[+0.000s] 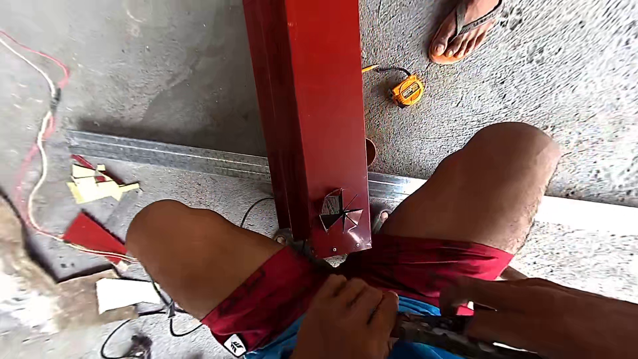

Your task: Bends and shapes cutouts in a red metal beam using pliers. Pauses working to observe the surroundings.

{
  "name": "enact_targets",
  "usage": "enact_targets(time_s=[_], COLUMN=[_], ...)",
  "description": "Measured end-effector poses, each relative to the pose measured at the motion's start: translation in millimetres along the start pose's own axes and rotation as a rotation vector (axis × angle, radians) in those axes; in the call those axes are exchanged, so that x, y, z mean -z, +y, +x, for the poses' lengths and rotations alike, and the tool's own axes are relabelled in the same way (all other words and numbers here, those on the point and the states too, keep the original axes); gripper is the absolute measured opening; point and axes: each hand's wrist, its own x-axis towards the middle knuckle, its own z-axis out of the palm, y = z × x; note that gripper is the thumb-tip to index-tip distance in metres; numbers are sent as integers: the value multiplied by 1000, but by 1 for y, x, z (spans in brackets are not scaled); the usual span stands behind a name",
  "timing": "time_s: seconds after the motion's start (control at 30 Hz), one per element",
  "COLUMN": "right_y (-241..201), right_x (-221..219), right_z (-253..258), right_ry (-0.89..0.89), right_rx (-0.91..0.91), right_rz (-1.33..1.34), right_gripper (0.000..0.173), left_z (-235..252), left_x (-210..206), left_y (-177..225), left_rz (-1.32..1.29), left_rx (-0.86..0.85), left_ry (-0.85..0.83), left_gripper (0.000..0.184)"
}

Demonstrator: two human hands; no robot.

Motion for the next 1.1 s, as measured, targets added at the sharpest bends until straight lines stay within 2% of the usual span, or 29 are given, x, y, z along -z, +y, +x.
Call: enact_targets(time_s=[0.03, 0.1, 0.17, 0.27, 0.33, 0.37, 0.4, 0.47, 0.53, 0.6, 0.67, 0.73, 0.8, 0.87, 1.1], right_y=[5, 24, 40, 43, 31, 22, 15, 11, 18, 29, 34, 33, 30, 27, 21], right_x=[7, 10, -7, -33, -35, -34, -32, -24, -11, 2, 15, 25, 30, 31, 21], right_z=[-5, -18, -14, 30, 67, 79, 87, 97, 104, 113, 127, 144, 161, 172, 186], right_ry=[27, 178, 422, 795, 859, 860, 872, 891, 998, 1110, 1231, 1319, 1381, 1419, 1468], right_rx=[39, 170, 375, 638, 754, 765, 724, 650, 581, 518, 490, 466, 428, 381, 222], right_rz=[99, 391, 701, 862, 1043, 1185, 1321, 1486, 1450, 1357, 1325, 1275, 1201, 1108, 881], right_gripper=[30, 47, 43, 29, 31, 29, 29, 34, 34, 40, 44, 41, 39, 40, 37], left_z=[0, 1, 10, 26, 34, 36, 36, 30, 21, 12, 6, 7, 11, 16, 24], left_x=[-2, 0, 7, 5, 1, 0, 1, 7, 8, 8, 2, -9, -21, -32, -60], left_y=[0, 2, 4, 5, 6, 6, 7, 7, -9, -34, -54, -67, -72, -71, -64], left_rz=[-103, -467, -870, -1247, -1391, -1367, -1231, -727, -360, -238, -221, -224, -233, -230, -178], left_rx=[-2, 54, 95, 92, 102, 132, 178, 275, 322, 355, 426, 499, 543, 556, 596], left_ry=[-24, -73, -169, -276, -302, -274, -209, 38, 358, 548, 566, 514, 463, 447, 452], left_gripper=[25, 28, 30, 32, 34, 35, 36, 43, 42, 37, 61, 91, 111, 121, 134])
